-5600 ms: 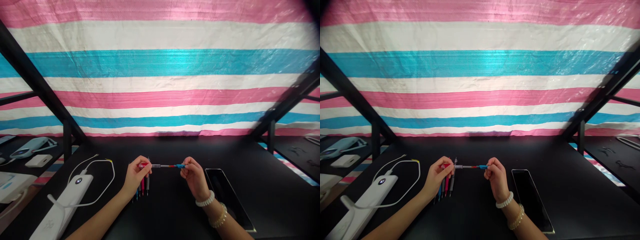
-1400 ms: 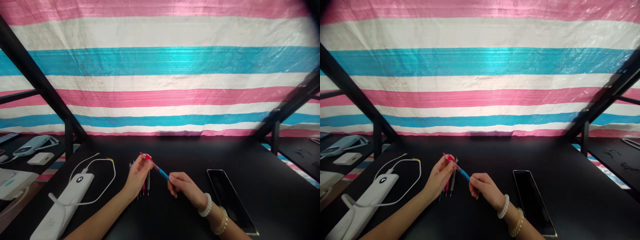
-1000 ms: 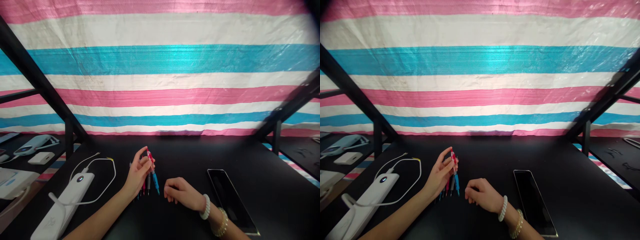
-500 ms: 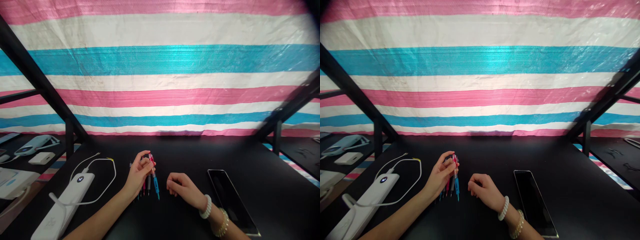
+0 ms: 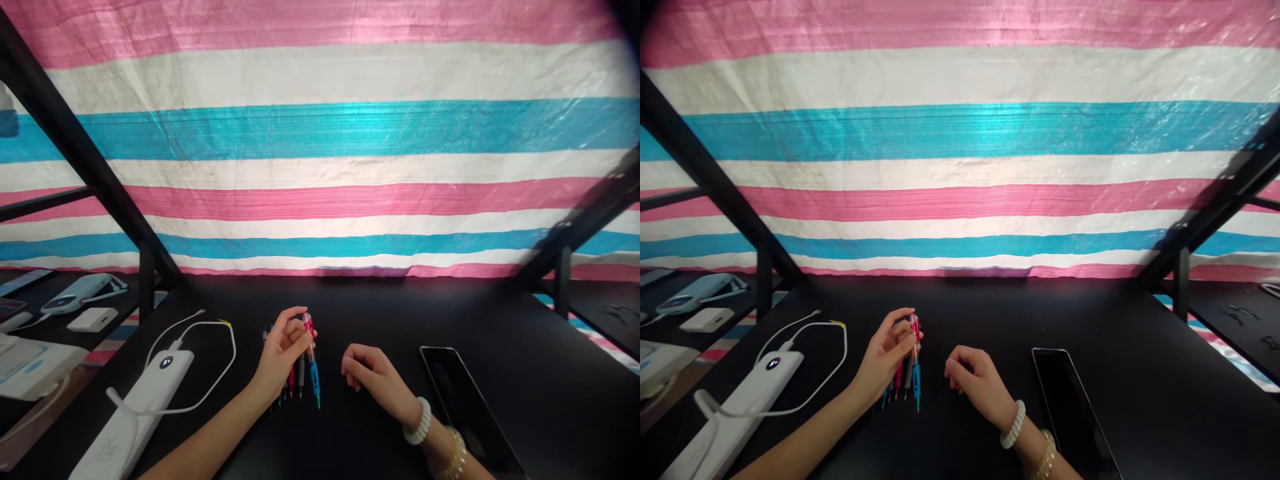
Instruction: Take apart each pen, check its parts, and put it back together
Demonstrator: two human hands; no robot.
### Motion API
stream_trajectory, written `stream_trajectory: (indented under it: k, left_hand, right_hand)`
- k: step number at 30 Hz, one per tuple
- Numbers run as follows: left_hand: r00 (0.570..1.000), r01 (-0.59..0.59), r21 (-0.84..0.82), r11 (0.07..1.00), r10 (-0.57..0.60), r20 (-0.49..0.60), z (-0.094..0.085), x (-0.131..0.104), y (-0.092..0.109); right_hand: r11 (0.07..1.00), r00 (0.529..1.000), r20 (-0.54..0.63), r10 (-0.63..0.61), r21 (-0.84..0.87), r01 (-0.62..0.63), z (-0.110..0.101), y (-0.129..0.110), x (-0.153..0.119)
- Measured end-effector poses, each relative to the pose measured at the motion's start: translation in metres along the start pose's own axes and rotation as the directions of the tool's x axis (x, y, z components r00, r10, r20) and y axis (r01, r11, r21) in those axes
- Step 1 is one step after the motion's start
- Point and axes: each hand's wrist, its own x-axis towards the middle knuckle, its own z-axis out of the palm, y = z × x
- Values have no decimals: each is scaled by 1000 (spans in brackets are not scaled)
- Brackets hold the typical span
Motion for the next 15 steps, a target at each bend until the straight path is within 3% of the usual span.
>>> stream_trajectory:
  k: [8, 11, 15]
  left_hand:
    - [999, -24, 77, 997, 21, 40, -4, 3, -2]
    - [999, -41, 89, 995, 38, 39, -5, 5, 0]
    - [996, -40, 142, 989, 28, 85, -5, 11, 4]
  right_hand:
    - [995, 997, -61, -49, -85, 44, 1, 4, 3]
    - [961, 978, -142, -150, -252, 111, 2, 4, 2]
    - [857, 914, -216, -344, -470, 211, 6, 3, 0]
